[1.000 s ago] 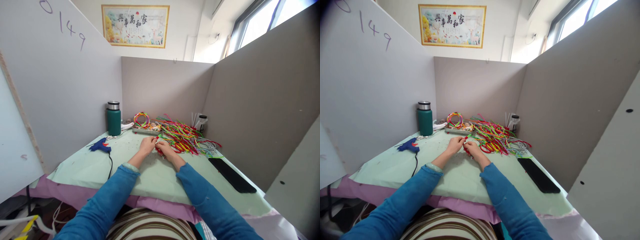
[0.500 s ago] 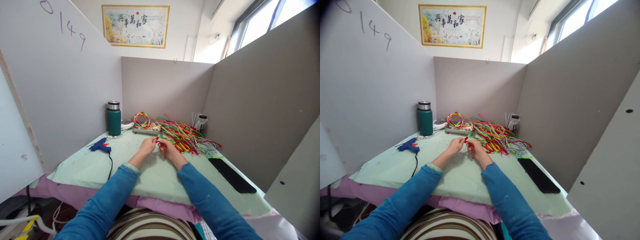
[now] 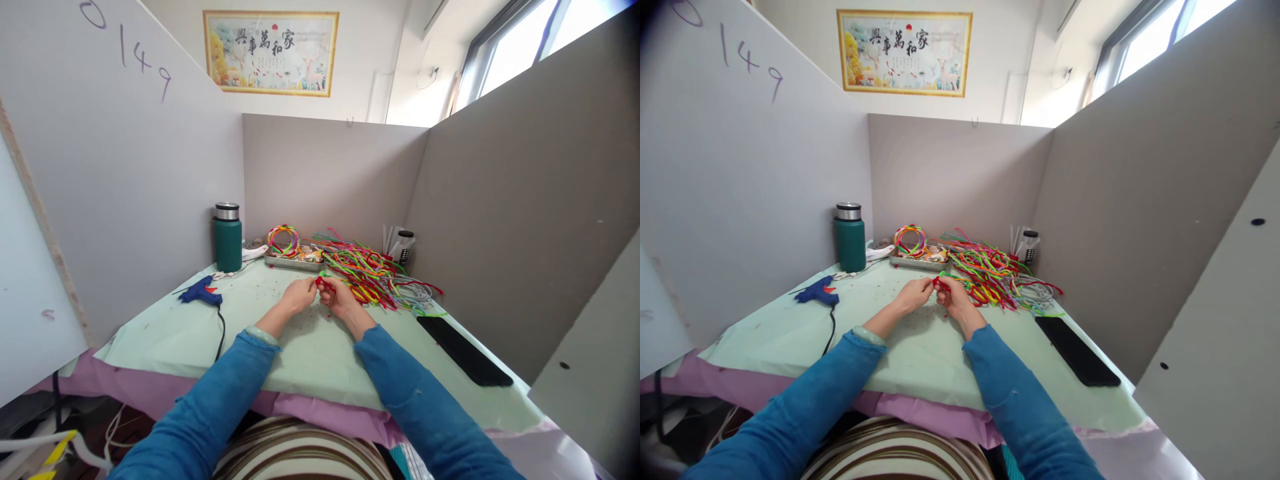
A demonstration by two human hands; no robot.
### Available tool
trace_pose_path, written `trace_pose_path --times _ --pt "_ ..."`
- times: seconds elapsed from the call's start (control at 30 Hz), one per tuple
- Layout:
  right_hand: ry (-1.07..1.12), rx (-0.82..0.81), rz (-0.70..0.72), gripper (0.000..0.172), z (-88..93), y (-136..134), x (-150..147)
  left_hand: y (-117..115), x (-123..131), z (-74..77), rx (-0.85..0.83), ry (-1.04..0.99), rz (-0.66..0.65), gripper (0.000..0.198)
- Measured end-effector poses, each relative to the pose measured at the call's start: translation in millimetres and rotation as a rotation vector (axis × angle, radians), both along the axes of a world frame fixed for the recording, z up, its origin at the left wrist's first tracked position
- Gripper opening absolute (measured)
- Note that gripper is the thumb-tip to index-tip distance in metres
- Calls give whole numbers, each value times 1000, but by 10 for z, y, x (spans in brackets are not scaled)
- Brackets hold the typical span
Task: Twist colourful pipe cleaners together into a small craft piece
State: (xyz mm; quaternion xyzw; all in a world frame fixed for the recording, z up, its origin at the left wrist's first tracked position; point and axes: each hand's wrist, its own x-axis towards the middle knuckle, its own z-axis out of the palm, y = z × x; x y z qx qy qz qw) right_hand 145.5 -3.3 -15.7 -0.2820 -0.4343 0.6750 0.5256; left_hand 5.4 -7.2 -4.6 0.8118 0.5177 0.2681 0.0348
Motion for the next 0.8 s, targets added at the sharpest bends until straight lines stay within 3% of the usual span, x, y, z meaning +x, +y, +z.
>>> trace_pose_path --times 0.4,0.7,0.8 --pt "-24 15 -5 19 -20 25 -1 -48 3 20 11 8 50 36" --pt "-13 52 -55 46 -8 40 16 -62 -5 33 51 -12 142 41" --pt "-53 47 -54 41 -27 33 6 -52 -9 29 61 -22 151 41"
